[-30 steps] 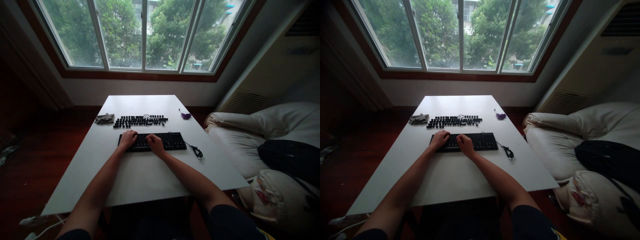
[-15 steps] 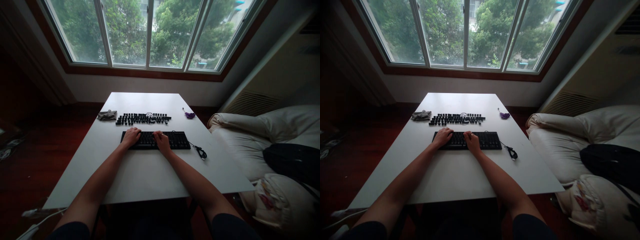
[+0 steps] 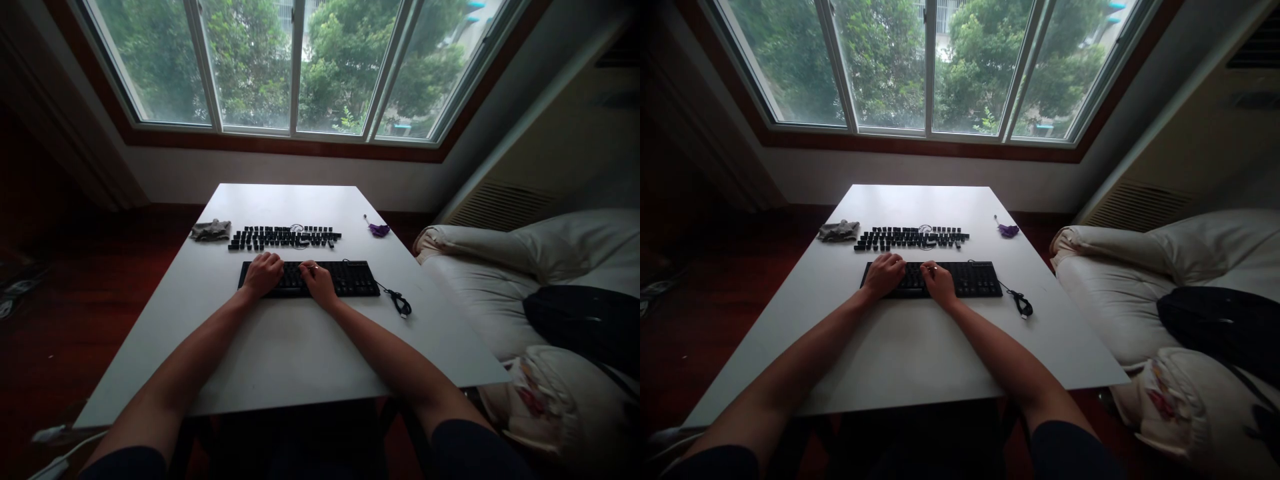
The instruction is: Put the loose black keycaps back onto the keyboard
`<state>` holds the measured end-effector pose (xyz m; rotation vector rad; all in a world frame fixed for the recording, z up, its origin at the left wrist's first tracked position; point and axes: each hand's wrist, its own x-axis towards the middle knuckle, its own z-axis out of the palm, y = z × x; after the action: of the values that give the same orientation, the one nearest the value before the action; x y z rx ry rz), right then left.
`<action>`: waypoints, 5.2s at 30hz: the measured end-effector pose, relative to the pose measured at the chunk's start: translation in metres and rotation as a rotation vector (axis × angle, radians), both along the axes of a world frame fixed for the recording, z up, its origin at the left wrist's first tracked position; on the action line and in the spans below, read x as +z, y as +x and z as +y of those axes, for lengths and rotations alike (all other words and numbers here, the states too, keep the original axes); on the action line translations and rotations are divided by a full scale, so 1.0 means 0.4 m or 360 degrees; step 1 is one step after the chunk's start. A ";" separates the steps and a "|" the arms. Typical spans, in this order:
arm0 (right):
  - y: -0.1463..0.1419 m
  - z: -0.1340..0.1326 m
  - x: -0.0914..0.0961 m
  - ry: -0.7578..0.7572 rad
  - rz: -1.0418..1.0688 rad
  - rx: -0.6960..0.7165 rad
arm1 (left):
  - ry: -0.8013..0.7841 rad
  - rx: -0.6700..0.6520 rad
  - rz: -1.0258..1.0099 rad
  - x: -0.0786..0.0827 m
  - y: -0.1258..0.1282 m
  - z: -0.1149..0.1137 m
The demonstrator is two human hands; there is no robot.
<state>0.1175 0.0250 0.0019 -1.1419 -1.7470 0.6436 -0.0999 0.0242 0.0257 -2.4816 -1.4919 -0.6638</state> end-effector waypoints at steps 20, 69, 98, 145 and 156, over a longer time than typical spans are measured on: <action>0.065 0.089 -0.011 -0.0037 -0.0281 0.0058 | -0.0240 -0.0497 0.0108 -0.014 -0.002 -0.032; 0.008 0.094 0.010 -0.0050 -0.0238 0.0487 | -0.0346 -0.0226 -0.0173 -0.022 -0.006 -0.012; 0.010 0.072 0.014 0.0122 -0.0235 0.0480 | -0.0318 -0.0098 -0.0222 -0.032 0.022 -0.003; 0.016 0.126 -0.034 -0.0247 0.0190 0.0526 | -0.0637 -0.0104 -0.0870 -0.036 0.000 0.020; 0.015 0.132 -0.035 -0.0346 0.0224 0.0454 | -0.0719 -0.0159 -0.0925 -0.035 0.001 0.015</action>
<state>0.1234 0.0779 -0.0120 -0.9704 -1.7641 1.0839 -0.0994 0.0304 0.0118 -2.8632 -1.8911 -1.2788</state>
